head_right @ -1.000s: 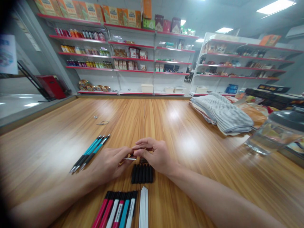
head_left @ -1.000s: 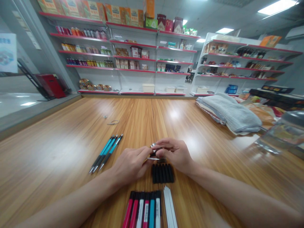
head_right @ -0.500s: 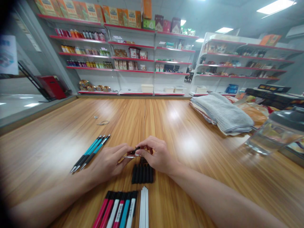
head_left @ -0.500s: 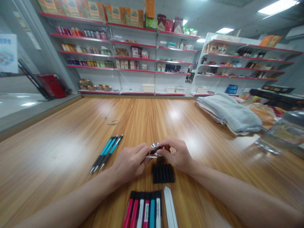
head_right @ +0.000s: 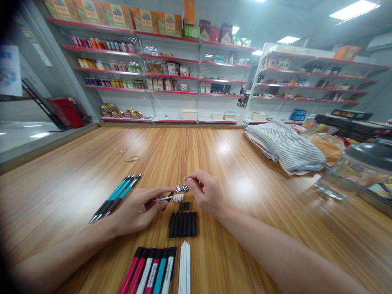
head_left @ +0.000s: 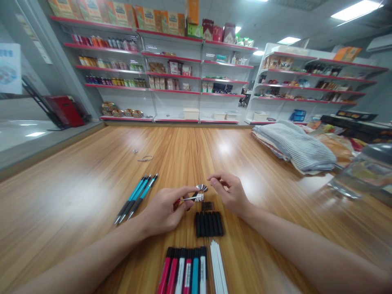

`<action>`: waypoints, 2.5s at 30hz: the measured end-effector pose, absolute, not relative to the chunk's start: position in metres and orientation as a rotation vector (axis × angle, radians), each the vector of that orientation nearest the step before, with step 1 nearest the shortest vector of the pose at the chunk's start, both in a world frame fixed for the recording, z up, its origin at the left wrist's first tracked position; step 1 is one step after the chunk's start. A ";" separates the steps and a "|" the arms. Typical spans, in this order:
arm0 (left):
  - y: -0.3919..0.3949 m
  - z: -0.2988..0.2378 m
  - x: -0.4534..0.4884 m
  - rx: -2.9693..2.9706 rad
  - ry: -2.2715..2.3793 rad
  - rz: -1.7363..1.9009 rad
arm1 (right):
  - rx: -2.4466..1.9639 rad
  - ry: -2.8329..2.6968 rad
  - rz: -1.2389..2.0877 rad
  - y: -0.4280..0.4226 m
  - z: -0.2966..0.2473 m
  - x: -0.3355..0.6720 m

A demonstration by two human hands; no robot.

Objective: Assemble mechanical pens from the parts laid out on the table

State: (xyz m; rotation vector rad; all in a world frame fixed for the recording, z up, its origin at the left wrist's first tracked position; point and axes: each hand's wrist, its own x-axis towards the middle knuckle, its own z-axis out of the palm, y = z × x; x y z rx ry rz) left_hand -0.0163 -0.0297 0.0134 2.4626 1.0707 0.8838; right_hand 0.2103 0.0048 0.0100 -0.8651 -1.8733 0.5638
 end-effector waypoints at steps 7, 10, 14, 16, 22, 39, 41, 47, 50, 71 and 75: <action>-0.031 0.018 -0.018 2.407 0.989 0.795 | -0.890 -1.876 0.570 0.006 0.008 0.211; -0.030 0.019 -0.020 2.395 0.957 0.757 | -0.890 -1.881 0.565 0.006 0.008 0.211; -0.028 0.018 -0.022 2.398 0.940 0.692 | -0.896 -1.893 0.572 0.007 0.008 0.211; -0.027 0.017 -0.021 2.449 0.949 0.651 | -0.904 -1.899 0.576 0.007 0.008 0.211; -0.027 0.016 -0.020 2.551 1.009 0.567 | -0.915 -1.914 0.565 0.007 0.008 0.212; -0.027 0.028 -0.032 2.592 0.911 0.335 | -0.772 -2.407 0.938 0.037 0.007 0.252; -0.026 0.026 -0.032 2.589 0.933 0.332 | -0.750 -2.543 0.986 0.040 0.010 0.256; -0.025 0.020 -0.032 2.624 0.968 0.346 | -0.780 -2.767 0.941 0.036 0.022 0.254; -0.024 0.019 -0.031 2.683 0.955 0.356 | -0.799 -2.831 0.925 0.029 0.031 0.248; -0.023 0.017 -0.027 2.723 0.961 0.321 | -0.859 -2.904 0.912 0.021 0.042 0.239; -0.024 0.019 -0.028 2.713 0.947 0.323 | -0.861 -2.905 0.920 0.020 0.043 0.238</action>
